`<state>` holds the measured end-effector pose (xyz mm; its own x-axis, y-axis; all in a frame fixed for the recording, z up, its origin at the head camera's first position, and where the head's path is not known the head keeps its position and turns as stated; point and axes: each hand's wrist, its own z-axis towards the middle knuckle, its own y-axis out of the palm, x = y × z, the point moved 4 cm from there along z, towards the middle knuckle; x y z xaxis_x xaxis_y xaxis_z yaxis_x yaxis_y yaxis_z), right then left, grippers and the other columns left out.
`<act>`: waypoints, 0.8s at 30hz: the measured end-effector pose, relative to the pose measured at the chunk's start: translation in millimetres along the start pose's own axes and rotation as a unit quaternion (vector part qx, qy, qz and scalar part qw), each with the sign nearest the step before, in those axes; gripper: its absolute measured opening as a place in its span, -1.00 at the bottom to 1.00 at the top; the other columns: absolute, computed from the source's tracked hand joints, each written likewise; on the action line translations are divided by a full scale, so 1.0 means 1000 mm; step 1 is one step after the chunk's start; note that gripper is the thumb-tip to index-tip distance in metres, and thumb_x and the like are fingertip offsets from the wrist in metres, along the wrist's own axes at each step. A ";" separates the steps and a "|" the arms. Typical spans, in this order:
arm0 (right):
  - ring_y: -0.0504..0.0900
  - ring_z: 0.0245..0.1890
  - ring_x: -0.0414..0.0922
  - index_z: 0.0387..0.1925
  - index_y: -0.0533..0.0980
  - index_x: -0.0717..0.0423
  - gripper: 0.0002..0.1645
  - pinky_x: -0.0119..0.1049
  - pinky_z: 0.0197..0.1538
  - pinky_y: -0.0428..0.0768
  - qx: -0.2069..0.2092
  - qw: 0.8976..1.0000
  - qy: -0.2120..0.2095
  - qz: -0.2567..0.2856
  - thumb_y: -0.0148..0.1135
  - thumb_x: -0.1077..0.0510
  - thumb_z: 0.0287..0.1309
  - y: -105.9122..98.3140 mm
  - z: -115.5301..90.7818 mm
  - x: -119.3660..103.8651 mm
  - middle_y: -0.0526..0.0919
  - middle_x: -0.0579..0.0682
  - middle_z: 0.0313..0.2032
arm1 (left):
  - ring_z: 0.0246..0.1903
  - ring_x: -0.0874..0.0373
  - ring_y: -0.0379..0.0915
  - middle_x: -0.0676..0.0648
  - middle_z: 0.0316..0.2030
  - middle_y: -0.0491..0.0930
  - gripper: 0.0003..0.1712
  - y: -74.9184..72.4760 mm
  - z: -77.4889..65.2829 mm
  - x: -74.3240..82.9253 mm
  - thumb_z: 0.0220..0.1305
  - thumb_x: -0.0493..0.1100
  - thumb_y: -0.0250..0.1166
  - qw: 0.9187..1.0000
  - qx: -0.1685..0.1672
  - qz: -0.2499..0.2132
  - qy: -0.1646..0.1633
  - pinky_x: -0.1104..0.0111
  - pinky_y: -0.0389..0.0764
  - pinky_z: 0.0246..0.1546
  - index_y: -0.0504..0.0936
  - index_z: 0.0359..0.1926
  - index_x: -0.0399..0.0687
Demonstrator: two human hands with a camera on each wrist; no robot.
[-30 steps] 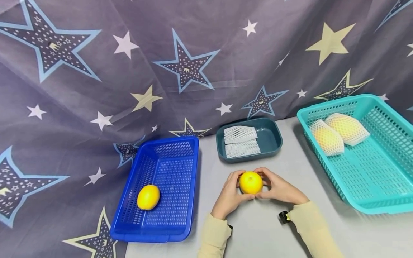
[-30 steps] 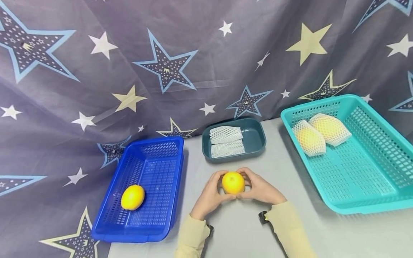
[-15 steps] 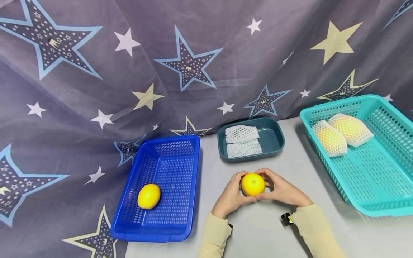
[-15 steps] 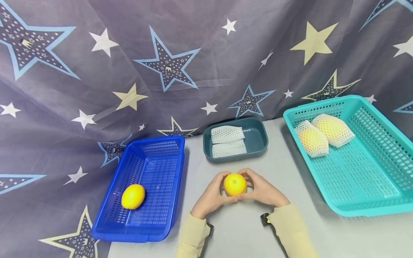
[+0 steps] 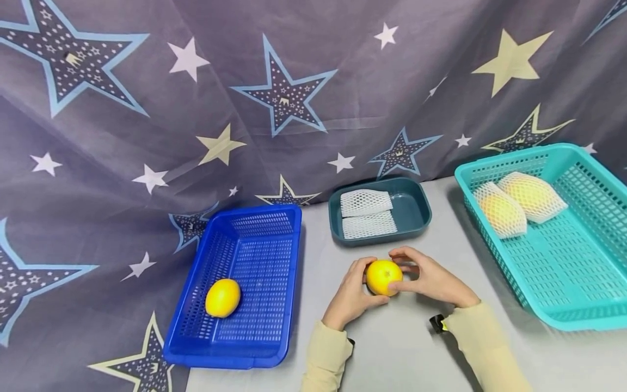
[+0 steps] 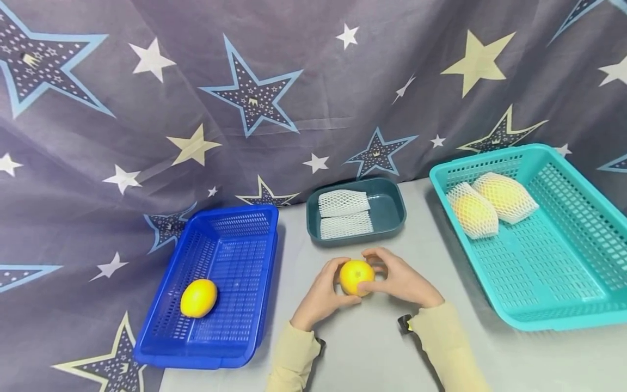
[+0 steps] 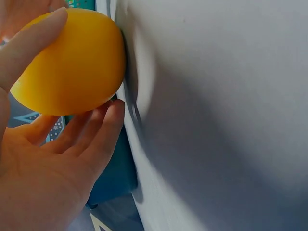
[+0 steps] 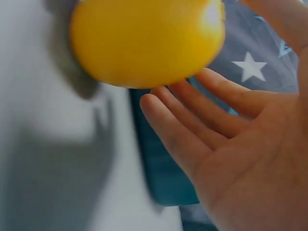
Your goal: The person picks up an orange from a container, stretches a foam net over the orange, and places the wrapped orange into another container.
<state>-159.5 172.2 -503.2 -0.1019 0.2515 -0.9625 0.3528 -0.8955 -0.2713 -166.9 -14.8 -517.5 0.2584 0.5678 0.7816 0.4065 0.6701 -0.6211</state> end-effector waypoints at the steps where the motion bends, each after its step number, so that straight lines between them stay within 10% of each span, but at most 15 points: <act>1: 0.43 0.25 0.20 0.27 0.33 0.24 -0.21 0.07 0.29 0.45 0.006 1.000 -0.003 -0.005 0.48 0.07 0.10 -0.004 0.002 -0.003 0.42 0.23 0.25 | 0.12 0.17 0.39 -0.03 0.26 0.38 -0.07 0.000 0.000 0.000 0.02 -0.12 0.58 1.000 -0.003 -0.001 -0.002 0.38 0.52 0.13 0.30 0.38 0.02; 11: 0.48 0.19 0.22 0.20 0.40 0.36 -0.33 0.08 0.24 0.50 0.067 0.994 -0.014 -0.087 0.40 0.05 0.21 -0.034 0.034 -0.027 0.48 0.29 0.18 | 0.13 0.17 0.38 -0.04 0.28 0.37 -0.05 0.000 -0.003 0.002 0.03 -0.08 0.58 1.000 -0.008 0.005 -0.011 0.37 0.50 0.13 0.27 0.39 0.01; 24: 0.46 0.23 0.28 0.31 0.31 0.42 -0.24 0.19 0.24 0.45 0.083 0.965 0.107 -0.223 0.19 -0.08 0.36 -0.044 0.077 -0.013 0.47 0.40 0.22 | 0.26 0.13 0.34 -0.01 0.32 0.36 -0.05 0.001 -0.004 -0.001 0.07 0.00 0.55 0.999 -0.008 0.002 -0.041 0.18 0.42 0.28 0.25 0.41 0.04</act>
<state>-245.0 180.3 -478.9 -0.0087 0.6803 -0.7328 0.1622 -0.7222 -0.6724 -162.7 -16.5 -518.6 0.1870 0.6080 0.7716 0.4194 0.6608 -0.6224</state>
